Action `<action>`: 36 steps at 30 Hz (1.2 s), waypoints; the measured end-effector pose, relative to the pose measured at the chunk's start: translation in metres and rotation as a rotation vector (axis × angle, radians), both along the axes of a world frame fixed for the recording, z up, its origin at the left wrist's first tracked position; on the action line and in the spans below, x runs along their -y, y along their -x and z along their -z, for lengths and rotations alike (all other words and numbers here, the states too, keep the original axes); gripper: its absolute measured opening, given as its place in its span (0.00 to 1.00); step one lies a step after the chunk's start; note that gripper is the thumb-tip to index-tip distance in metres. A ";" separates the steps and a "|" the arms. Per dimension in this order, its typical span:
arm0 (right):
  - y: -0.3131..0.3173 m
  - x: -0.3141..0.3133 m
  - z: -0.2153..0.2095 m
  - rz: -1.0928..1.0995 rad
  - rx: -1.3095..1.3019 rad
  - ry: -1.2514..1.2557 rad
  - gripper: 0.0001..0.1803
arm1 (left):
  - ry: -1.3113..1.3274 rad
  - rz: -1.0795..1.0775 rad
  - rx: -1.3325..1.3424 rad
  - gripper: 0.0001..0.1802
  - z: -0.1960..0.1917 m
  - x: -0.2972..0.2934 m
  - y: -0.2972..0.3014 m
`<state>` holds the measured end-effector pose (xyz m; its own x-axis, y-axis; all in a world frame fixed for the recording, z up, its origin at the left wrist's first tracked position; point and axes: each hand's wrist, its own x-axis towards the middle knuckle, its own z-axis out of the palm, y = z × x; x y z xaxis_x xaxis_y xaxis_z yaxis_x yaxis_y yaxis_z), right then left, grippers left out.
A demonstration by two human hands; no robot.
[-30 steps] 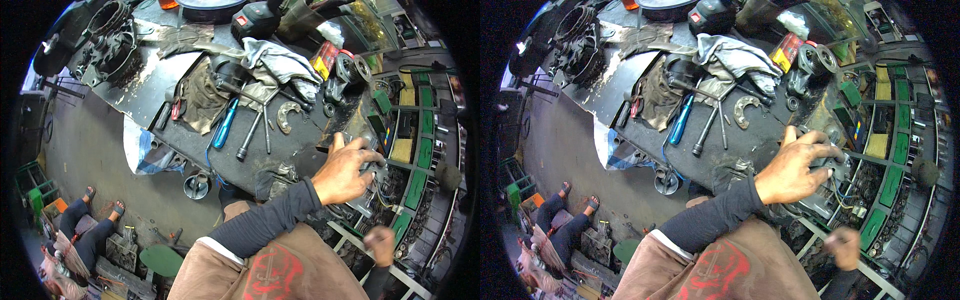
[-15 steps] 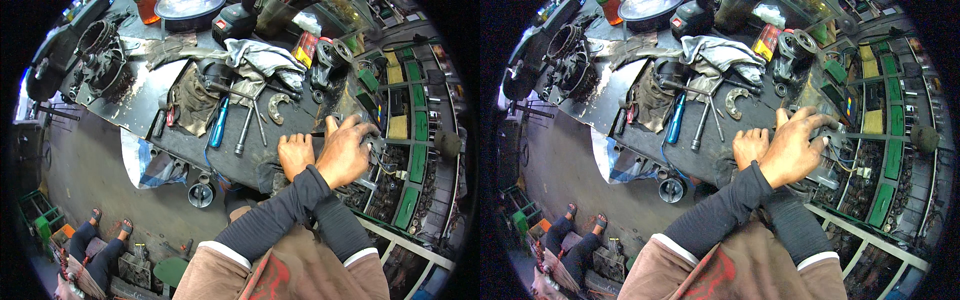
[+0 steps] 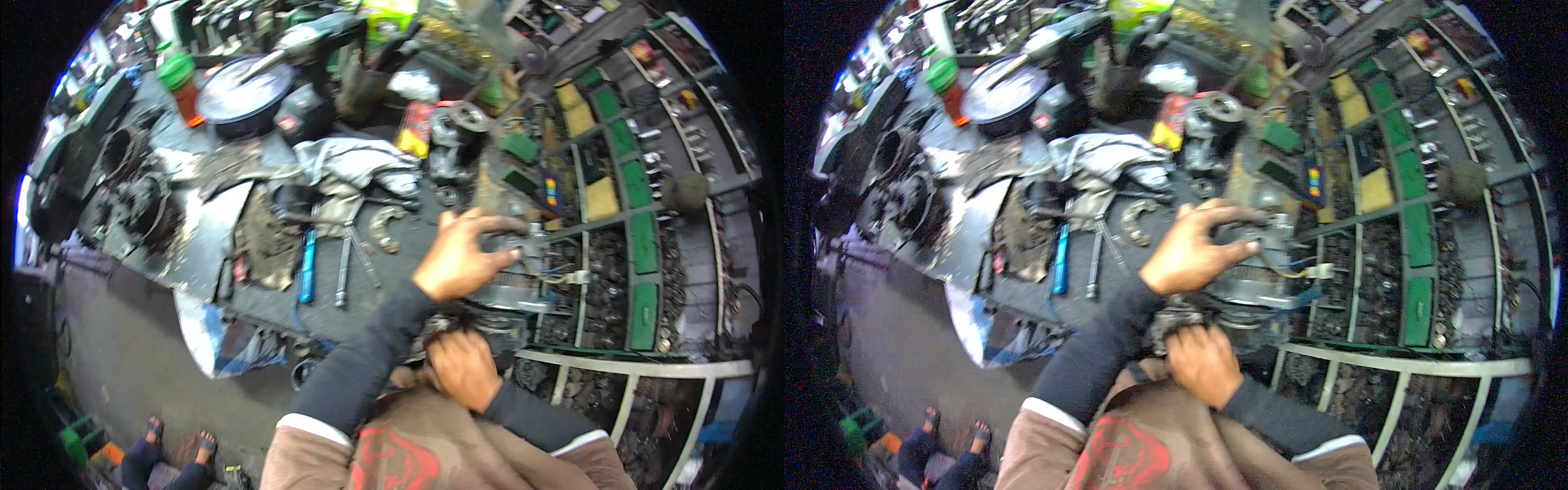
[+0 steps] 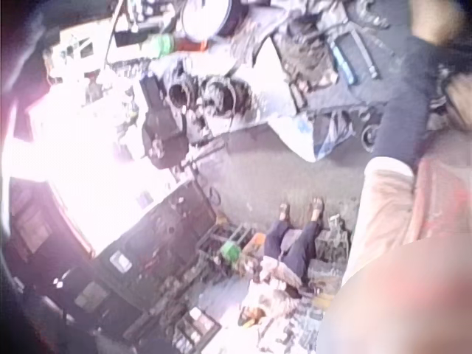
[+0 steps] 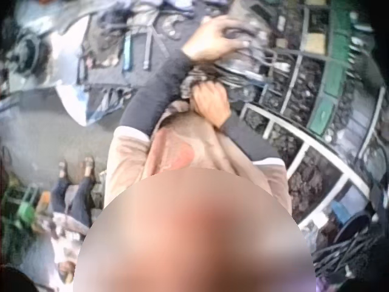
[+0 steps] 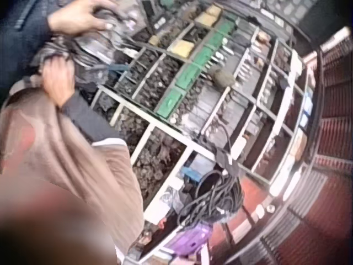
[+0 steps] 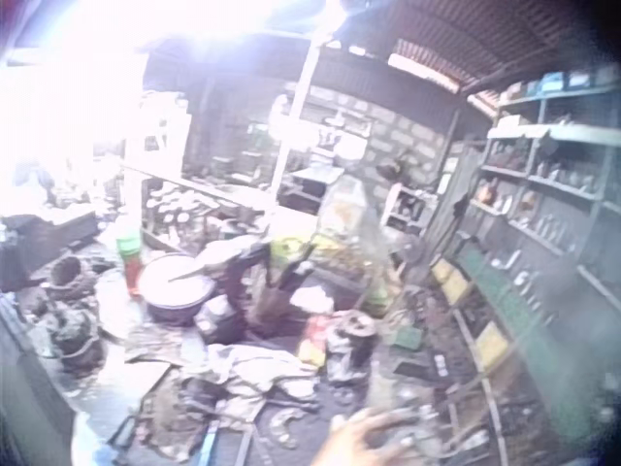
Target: The person holds a small electrical component, likely an alternator, and uses a multimeter to test its terminals. They rotate the component to access different points and then use a screwdriver to adjust internal parts.
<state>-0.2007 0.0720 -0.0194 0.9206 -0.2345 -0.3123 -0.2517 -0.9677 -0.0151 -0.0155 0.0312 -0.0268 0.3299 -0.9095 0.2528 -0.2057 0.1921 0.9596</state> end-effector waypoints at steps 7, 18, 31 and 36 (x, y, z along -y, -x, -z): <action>-0.002 0.064 -0.173 0.044 0.506 -0.218 0.18 | 0.068 -0.023 -0.001 0.24 0.008 0.010 0.010; -0.063 0.145 -0.143 -0.020 0.284 0.009 0.13 | 0.075 -0.085 -0.077 0.27 0.015 0.011 0.020; -0.066 0.137 -0.139 -0.072 0.174 0.166 0.09 | 0.087 -0.101 -0.046 0.29 0.016 0.011 0.022; -0.065 0.139 -0.131 -0.095 0.152 0.254 0.12 | 0.074 -0.099 -0.055 0.29 0.014 0.010 0.023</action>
